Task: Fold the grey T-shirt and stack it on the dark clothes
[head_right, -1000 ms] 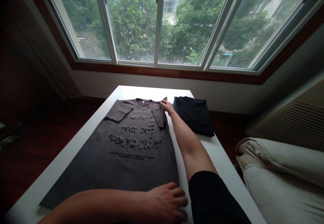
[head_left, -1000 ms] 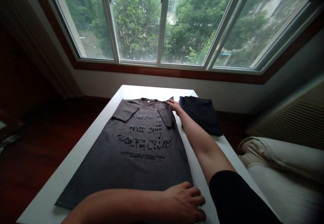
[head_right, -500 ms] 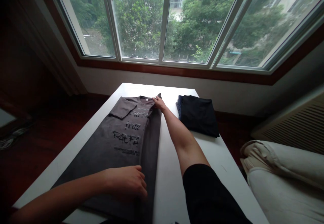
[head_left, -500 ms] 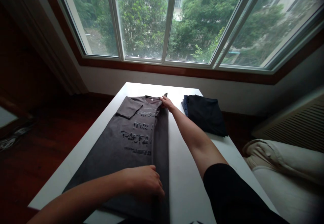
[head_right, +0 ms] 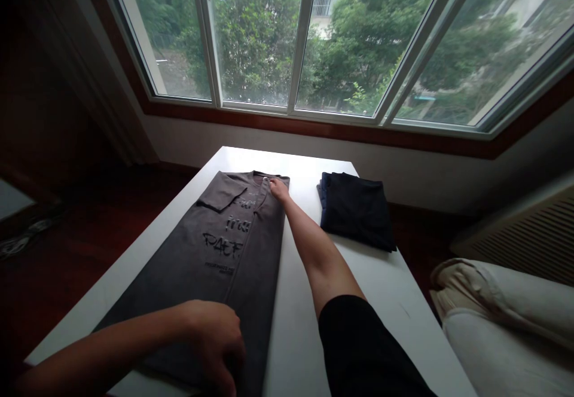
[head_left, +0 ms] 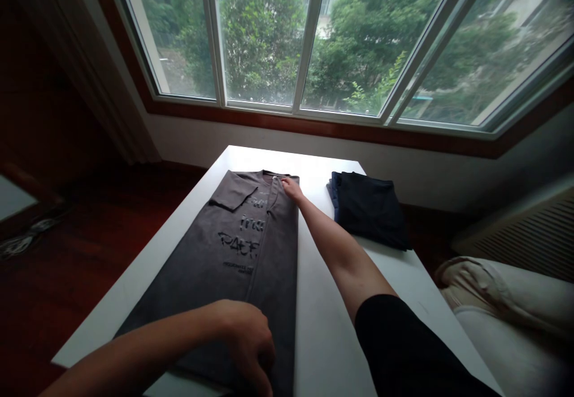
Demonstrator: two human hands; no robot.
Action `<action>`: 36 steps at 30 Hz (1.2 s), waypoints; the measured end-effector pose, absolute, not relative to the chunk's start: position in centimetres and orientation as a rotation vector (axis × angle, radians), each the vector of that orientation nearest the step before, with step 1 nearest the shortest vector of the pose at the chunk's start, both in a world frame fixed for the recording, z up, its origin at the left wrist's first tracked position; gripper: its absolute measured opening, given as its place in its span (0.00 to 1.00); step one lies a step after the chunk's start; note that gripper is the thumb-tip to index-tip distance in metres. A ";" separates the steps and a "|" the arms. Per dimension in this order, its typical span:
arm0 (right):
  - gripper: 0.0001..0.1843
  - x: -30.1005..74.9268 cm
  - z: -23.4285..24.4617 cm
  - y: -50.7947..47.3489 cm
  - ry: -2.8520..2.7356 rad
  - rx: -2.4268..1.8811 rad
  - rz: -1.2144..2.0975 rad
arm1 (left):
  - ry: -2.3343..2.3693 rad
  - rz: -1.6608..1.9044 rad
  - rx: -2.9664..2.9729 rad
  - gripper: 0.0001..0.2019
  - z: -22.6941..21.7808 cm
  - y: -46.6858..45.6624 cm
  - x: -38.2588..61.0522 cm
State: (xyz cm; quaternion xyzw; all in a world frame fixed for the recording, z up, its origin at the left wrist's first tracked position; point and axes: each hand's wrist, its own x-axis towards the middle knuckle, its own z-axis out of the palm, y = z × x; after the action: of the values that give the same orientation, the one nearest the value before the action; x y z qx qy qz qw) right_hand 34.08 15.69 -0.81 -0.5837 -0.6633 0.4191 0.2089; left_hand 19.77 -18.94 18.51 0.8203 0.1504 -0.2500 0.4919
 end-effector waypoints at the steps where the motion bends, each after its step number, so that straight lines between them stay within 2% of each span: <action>1: 0.22 34.3 -1.0 15.4 -1.847 -1.654 1.142 | 0.380 -0.544 2.047 0.17 18.2 -19.3 20.0; 5: 0.20 34.7 -1.7 13.1 -1.979 -1.705 0.976 | 0.461 -0.169 2.357 0.14 16.2 -20.9 21.2; 9: 0.25 34.0 -2.5 10.0 -2.258 -1.713 0.758 | 0.432 0.014 2.515 0.23 15.0 -21.9 21.6; 13: 0.32 33.3 -3.4 8.4 -2.352 -1.808 0.714 | 0.385 0.083 2.525 0.29 15.1 -21.8 21.0; 17: 0.35 33.2 -3.9 8.5 -2.364 -1.830 0.724 | 0.359 0.042 2.484 0.37 15.1 -21.8 20.4; 21: 0.36 33.3 -4.0 9.1 -2.386 -1.832 0.744 | 0.324 0.043 2.486 0.38 15.0 -21.9 20.6; 24: 0.36 33.3 -4.1 9.4 -2.376 -1.835 0.755 | 0.342 0.083 2.542 0.33 14.9 -22.2 21.2; 29: 0.28 34.0 -3.9 9.4 -2.200 -1.865 0.687 | 0.260 0.229 2.668 0.11 14.4 -22.8 21.8; 32: 0.26 35.1 -3.6 10.0 -1.865 -2.049 0.616 | 0.267 0.297 2.715 0.08 14.1 -22.9 21.8; 36: 0.29 36.6 -2.8 12.0 -1.625 -2.182 0.809 | 0.254 0.292 2.753 0.05 13.7 -23.2 21.6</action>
State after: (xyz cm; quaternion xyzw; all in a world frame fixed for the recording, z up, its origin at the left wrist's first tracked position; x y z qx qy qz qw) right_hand 36.64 12.02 -2.78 -0.7600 -0.5659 0.2817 0.1511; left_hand 21.64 -23.17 13.67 0.9742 0.0898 0.1034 0.1796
